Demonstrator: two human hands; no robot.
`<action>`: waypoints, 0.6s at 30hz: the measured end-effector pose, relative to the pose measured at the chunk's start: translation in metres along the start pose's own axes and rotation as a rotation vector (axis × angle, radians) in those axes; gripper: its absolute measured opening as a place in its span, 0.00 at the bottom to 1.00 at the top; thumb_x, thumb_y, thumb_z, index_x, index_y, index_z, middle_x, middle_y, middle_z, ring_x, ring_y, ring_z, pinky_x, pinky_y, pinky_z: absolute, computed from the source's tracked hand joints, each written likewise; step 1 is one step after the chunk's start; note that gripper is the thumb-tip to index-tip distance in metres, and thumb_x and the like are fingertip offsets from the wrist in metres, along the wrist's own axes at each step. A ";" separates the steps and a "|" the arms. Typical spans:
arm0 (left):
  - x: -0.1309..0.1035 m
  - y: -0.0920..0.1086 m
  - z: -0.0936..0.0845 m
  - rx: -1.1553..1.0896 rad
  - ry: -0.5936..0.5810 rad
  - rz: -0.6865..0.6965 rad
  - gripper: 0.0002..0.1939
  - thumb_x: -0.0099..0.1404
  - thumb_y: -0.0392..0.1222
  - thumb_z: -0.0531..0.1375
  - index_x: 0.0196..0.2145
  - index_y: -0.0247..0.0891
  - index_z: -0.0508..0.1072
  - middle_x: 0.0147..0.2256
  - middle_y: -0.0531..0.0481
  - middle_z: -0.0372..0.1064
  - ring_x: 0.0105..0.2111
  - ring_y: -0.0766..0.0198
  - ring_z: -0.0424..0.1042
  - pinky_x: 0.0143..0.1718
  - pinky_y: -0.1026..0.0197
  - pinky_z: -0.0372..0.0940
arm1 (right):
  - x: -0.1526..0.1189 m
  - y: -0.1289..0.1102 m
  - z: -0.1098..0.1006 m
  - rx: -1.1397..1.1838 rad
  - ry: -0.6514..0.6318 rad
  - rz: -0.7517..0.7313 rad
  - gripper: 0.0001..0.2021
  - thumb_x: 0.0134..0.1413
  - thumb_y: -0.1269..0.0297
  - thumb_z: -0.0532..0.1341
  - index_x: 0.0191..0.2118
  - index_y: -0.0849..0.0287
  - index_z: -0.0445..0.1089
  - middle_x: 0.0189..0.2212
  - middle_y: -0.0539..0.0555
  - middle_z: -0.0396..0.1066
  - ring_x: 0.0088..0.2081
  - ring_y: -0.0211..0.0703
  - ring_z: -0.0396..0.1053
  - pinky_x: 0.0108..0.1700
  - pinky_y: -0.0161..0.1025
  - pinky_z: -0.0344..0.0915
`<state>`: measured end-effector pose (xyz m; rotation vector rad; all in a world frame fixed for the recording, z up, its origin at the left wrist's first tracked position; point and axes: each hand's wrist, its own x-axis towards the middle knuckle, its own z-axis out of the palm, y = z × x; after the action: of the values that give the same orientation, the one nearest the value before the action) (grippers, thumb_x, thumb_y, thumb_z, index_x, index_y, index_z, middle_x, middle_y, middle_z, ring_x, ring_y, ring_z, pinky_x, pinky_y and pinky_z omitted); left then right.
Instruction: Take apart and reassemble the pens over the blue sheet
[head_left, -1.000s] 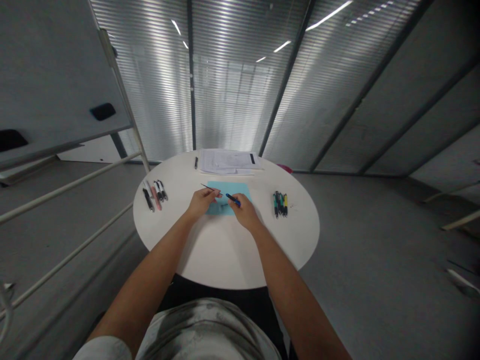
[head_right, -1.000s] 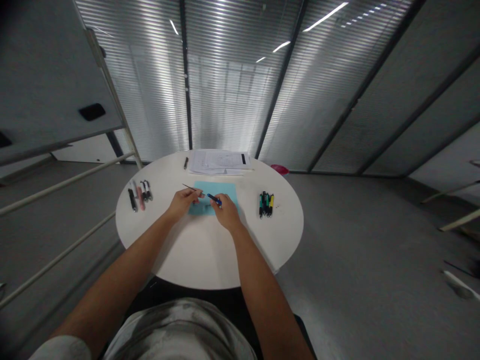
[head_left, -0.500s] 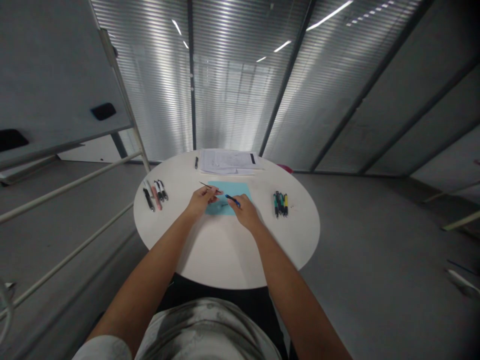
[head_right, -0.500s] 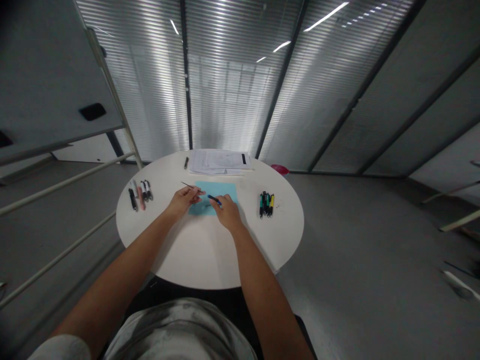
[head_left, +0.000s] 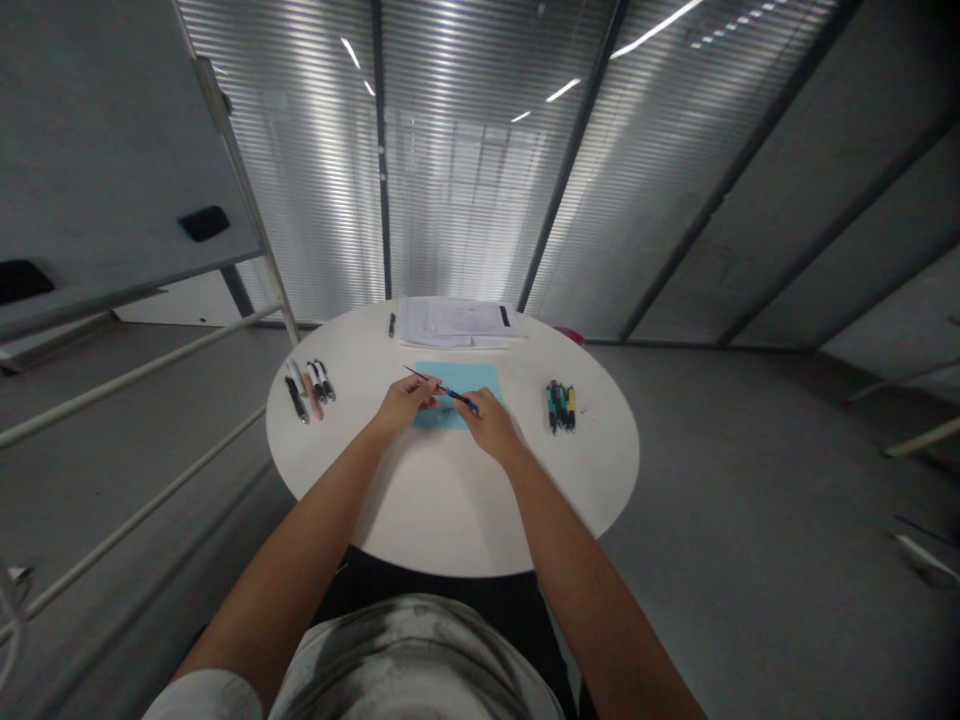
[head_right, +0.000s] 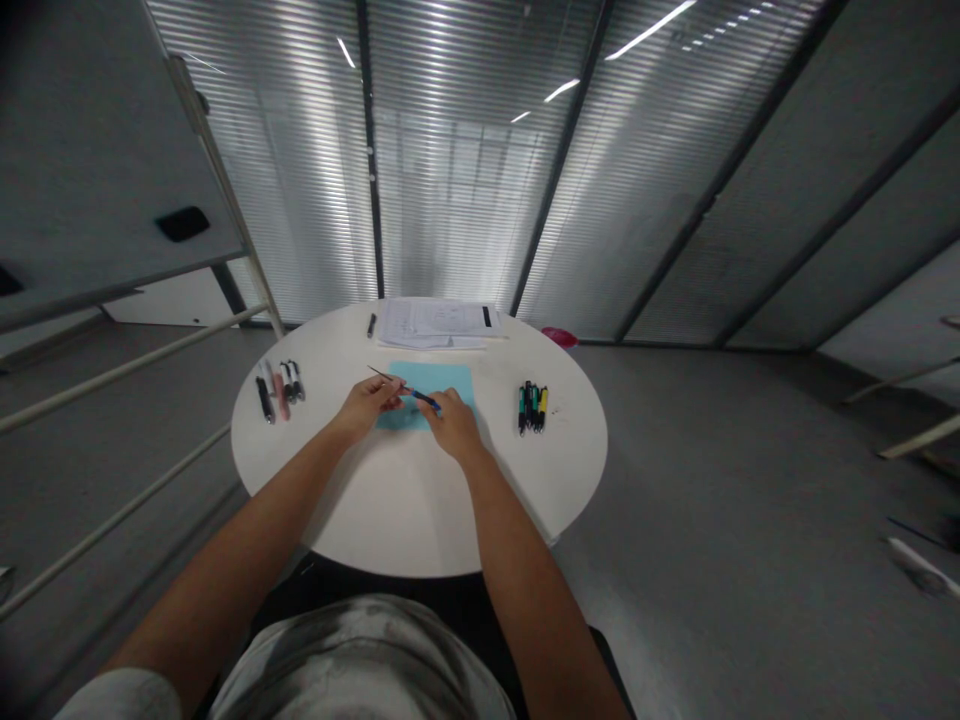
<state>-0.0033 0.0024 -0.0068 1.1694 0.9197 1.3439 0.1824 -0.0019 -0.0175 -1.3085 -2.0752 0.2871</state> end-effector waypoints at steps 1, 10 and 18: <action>0.000 0.000 0.000 0.020 -0.002 0.007 0.21 0.50 0.55 0.66 0.33 0.33 0.74 0.35 0.43 0.74 0.27 0.67 0.69 0.34 0.60 0.65 | 0.000 0.000 0.000 -0.006 -0.004 0.001 0.16 0.62 0.51 0.51 0.40 0.56 0.70 0.34 0.52 0.64 0.35 0.38 0.65 0.39 0.34 0.59; -0.007 0.006 0.005 0.177 -0.048 0.029 0.18 0.51 0.53 0.66 0.31 0.34 0.79 0.32 0.44 0.74 0.25 0.68 0.64 0.29 0.63 0.60 | -0.001 -0.004 -0.002 0.003 -0.032 -0.005 0.16 0.62 0.51 0.51 0.41 0.56 0.70 0.34 0.52 0.68 0.37 0.39 0.66 0.40 0.34 0.59; -0.006 0.004 0.001 0.144 -0.105 0.045 0.19 0.52 0.48 0.66 0.39 0.35 0.78 0.27 0.49 0.70 0.24 0.70 0.62 0.28 0.64 0.58 | 0.000 -0.008 -0.002 0.111 -0.013 -0.055 0.18 0.63 0.51 0.49 0.38 0.57 0.69 0.32 0.52 0.69 0.35 0.39 0.65 0.39 0.34 0.59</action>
<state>-0.0037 -0.0040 -0.0040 1.3658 0.9310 1.2557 0.1782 -0.0063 -0.0121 -1.1851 -2.0717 0.3813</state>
